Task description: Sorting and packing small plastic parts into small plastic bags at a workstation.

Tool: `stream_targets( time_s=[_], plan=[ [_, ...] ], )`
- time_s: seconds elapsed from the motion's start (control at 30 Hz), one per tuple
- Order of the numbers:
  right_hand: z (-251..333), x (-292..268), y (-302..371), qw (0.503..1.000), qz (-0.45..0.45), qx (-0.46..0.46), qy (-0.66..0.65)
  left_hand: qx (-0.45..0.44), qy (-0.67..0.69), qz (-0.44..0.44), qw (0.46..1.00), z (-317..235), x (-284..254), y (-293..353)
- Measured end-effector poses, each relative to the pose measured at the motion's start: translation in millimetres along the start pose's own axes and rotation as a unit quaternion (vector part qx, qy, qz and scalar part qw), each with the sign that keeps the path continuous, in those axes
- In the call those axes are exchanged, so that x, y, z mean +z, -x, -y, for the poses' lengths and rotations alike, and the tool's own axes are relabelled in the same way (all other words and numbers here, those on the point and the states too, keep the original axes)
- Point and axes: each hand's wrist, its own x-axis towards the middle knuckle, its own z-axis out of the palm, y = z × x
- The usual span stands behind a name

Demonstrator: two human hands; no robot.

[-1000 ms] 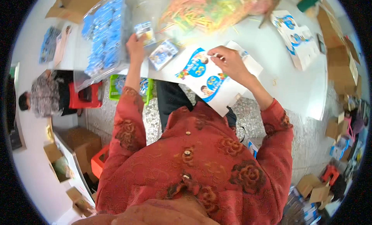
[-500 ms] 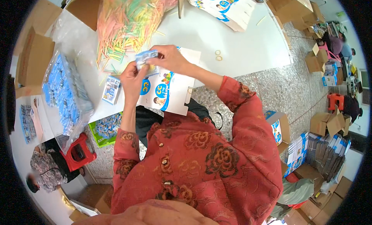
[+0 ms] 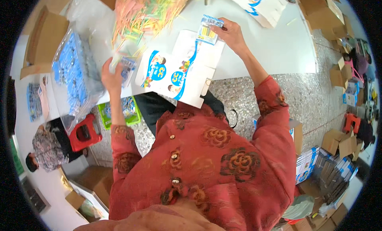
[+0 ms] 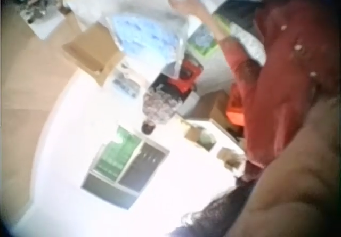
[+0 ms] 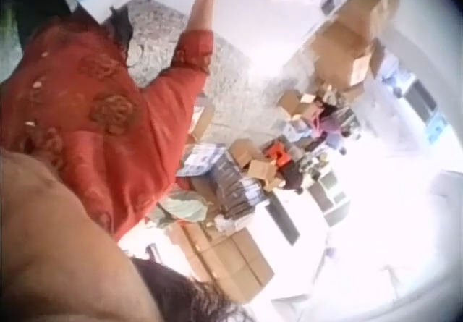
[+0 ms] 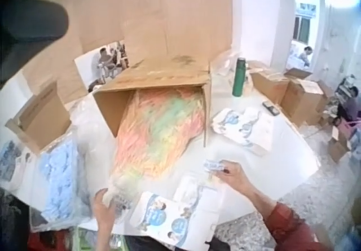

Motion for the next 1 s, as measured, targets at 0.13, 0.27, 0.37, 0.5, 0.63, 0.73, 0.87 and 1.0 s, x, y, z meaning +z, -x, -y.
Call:
stream_targets(
  time_s=[0.13,0.27,0.37,0.5,0.63,0.73,0.87,1.0],
  plan=[
    [-21,-30,-20,0.980,-0.132,-0.007,0.147,-0.007,-0.077,0.028,0.997,14,-6,13],
    [-47,-74,-38,0.971,-0.195,0.003,0.136,0.002,-0.105,0.043,0.994,23,0,21],
    [-59,-96,-57,0.953,-0.208,0.015,0.220,-0.016,-0.087,0.067,0.994,26,2,20],
    [-88,-137,-76,0.935,-0.199,0.057,0.288,-0.019,-0.043,0.027,0.999,27,19,14],
    [-103,-142,-82,0.928,-0.236,0.003,0.288,-0.071,0.011,-0.003,0.997,17,17,15],
    [-102,-143,-81,0.850,-0.268,-0.011,0.454,-0.069,0.011,-0.034,0.997,17,17,18],
    [-68,-107,-68,0.835,-0.314,-0.065,0.447,-0.038,0.008,-0.100,0.994,20,11,24],
    [-19,-53,-50,0.852,-0.218,-0.217,0.423,-0.024,0.020,-0.116,0.993,19,11,21]
  ],
)
